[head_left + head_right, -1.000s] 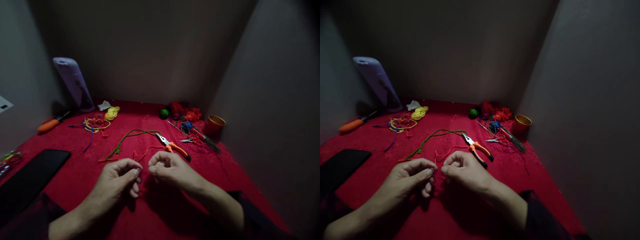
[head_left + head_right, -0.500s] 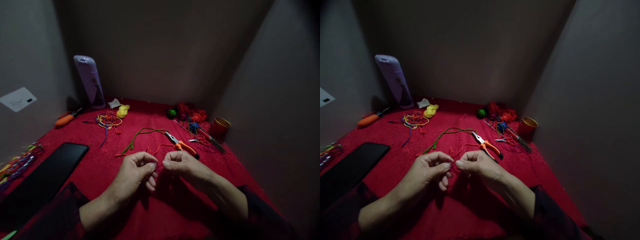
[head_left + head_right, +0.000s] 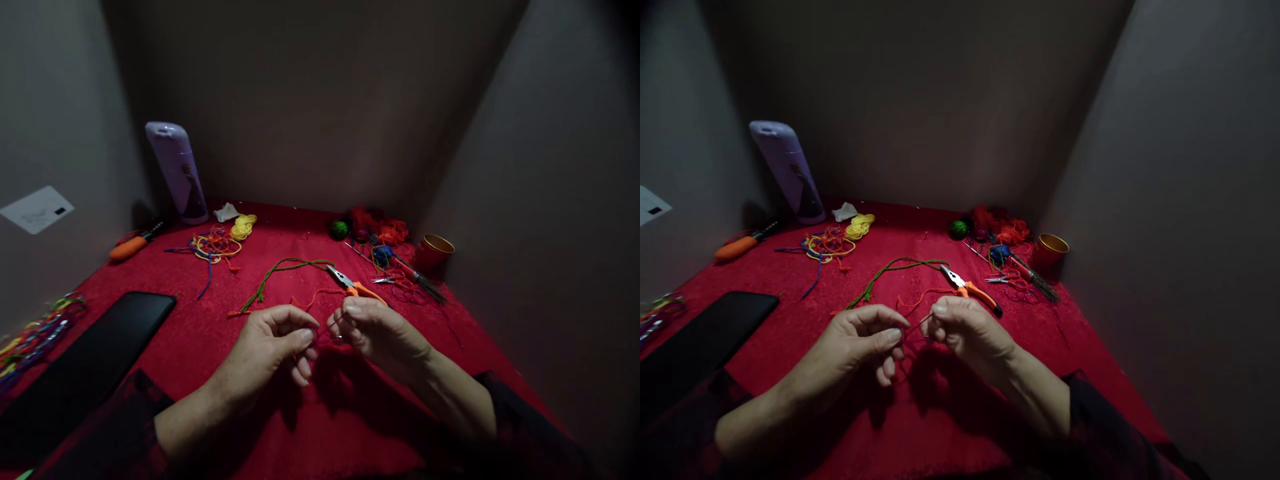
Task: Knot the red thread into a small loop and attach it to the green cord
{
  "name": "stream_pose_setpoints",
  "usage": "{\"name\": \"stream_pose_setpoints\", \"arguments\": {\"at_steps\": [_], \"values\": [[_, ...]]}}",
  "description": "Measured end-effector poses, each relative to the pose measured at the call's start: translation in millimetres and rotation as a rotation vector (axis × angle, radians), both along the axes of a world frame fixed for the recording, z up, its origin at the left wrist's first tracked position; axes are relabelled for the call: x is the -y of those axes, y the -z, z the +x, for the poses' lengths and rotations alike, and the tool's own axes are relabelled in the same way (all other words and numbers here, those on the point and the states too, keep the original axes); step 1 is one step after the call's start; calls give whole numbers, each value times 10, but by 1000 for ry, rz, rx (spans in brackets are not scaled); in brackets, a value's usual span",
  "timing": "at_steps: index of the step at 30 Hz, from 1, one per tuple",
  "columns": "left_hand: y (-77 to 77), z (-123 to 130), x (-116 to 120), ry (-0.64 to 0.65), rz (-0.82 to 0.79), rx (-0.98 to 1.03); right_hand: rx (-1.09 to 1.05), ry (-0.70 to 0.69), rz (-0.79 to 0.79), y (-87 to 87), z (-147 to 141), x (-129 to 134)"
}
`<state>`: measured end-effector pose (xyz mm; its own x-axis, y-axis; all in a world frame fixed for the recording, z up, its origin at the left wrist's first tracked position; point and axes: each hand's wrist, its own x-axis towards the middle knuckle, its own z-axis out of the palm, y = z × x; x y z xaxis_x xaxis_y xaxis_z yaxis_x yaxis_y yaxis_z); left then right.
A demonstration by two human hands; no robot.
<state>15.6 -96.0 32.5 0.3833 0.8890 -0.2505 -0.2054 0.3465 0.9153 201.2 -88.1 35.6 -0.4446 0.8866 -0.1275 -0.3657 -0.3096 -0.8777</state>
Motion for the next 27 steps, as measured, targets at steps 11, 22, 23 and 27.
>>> {"name": "stream_pose_setpoints", "arguments": {"at_steps": [11, 22, 23, 27], "values": [[-8, -23, -6, -79, 76, -106, -125, 78, -152, 17, -25, 24], [63, 13, -18, 41, 17, -10, -162, 53, -130, 81, -105, -45], [58, 13, -15, 52, 11, -29, -140, 40, -120, 89, -111, -52], [58, 2, -18, 139, -22, -109, -18, 12, -47, 102, -113, -87]]}}
